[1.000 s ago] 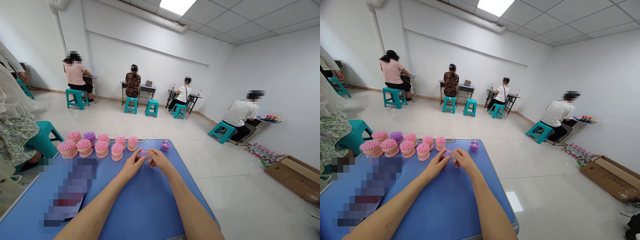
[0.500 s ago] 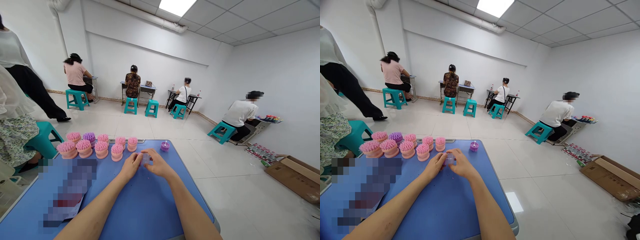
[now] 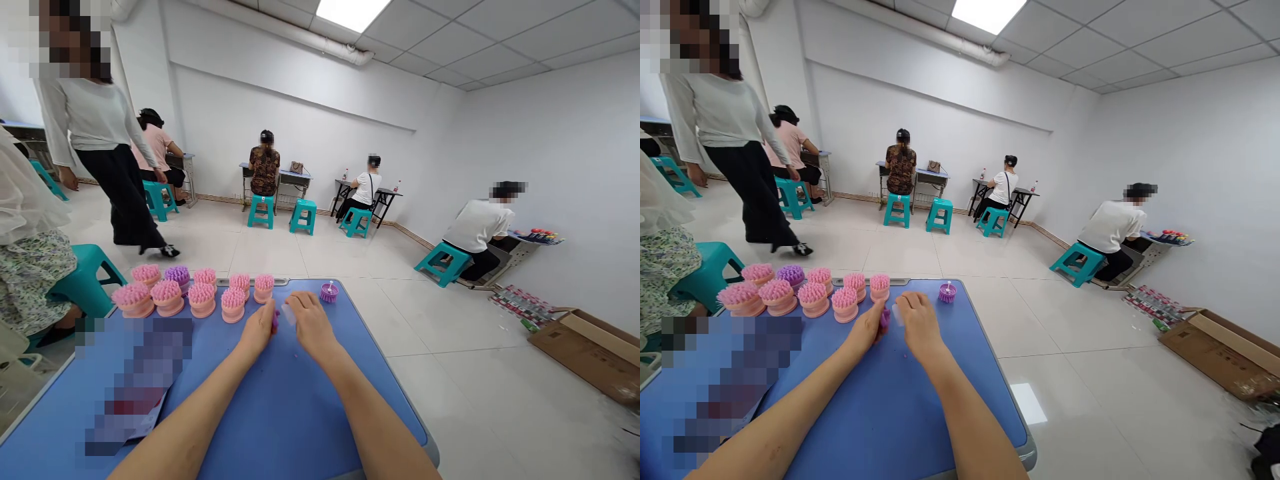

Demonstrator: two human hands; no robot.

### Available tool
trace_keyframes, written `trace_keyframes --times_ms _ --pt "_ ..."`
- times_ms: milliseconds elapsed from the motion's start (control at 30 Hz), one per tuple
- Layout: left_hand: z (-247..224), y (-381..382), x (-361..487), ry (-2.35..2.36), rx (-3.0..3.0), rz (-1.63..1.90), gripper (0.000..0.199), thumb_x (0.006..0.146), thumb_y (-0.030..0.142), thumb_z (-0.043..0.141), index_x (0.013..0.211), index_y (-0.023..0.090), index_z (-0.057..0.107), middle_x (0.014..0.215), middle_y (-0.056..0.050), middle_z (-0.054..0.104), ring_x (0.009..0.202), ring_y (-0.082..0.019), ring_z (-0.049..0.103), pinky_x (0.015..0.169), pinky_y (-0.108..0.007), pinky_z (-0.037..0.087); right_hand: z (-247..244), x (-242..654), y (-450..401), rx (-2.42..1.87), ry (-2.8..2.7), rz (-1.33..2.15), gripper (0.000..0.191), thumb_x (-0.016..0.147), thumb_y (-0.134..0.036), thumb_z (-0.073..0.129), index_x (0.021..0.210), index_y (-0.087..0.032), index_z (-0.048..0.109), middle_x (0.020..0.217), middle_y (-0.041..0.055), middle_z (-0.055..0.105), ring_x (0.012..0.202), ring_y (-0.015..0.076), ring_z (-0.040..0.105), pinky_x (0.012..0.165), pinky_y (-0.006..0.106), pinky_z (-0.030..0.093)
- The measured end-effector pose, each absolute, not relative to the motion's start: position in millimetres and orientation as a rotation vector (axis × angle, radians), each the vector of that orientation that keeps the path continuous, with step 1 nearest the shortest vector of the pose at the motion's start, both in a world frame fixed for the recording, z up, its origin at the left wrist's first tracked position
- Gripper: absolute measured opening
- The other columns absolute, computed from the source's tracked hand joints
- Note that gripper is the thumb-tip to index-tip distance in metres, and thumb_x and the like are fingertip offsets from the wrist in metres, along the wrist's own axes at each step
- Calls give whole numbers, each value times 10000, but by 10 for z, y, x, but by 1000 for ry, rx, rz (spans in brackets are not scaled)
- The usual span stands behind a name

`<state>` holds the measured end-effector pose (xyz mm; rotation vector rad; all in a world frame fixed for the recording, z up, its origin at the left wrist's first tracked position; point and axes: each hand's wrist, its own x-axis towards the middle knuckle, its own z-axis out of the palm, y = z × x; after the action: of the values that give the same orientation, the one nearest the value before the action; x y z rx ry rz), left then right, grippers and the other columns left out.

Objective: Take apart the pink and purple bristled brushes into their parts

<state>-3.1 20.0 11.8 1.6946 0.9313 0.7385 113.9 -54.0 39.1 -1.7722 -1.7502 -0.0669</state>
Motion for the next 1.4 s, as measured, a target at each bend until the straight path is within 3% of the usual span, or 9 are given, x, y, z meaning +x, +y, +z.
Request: trace_keyframes --times_ms 100,233,433,700,1033,1267,1400 --pt "97 238 -47 925 1606 763 536 789 615 157 639 193 454 499 12 482 415 -138 439 420 -258 355 369 1201 -514 -1835 -1589 -113 415 676 -10 493 1053 -174 551 1092 81 555 1044 226 457 932 381 386" --pt "80 224 -45 875 1595 803 498 772 632 258 697 186 467 567 15 513 472 -130 474 455 -243 387 283 1334 -449 -1892 -1399 -101 532 690 -213 601 1205 -183 468 1082 71 581 1024 222 507 916 383 406" --pt "96 190 -32 850 1646 780 469 765 613 315 762 180 494 606 20 511 497 -130 476 472 -242 398 106 1506 -324 -1935 -1249 -69 490 712 -335 595 1177 -198 516 1065 74 633 1015 238 538 917 420 389" --pt "100 183 -19 868 1733 722 400 766 566 362 763 187 488 631 19 516 530 -131 480 515 -244 404 -62 1591 -176 -1904 -1192 30 507 721 -287 557 1213 -190 483 1114 108 609 899 215 605 807 390 476" --pt "68 185 -12 892 1777 699 388 769 556 388 802 186 500 662 13 532 572 -136 487 526 -238 399 -134 1650 -143 -1896 -1167 62 540 710 -244 537 1235 -147 453 1176 141 562 967 231 581 842 408 460" --pt "79 180 -24 883 1788 690 374 777 535 404 834 182 514 675 9 547 591 -140 503 546 -236 409 -131 1634 -154 -1885 -1196 57 558 702 -188 531 1248 -144 423 1161 149 542 918 230 587 814 402 472" --pt "71 179 -32 857 1774 698 388 780 538 412 883 182 527 679 14 547 615 -140 508 566 -235 414 -25 1563 -243 -1858 -1231 -6 502 720 -157 499 1219 -146 442 1186 162 499 1035 265 525 854 438 444"
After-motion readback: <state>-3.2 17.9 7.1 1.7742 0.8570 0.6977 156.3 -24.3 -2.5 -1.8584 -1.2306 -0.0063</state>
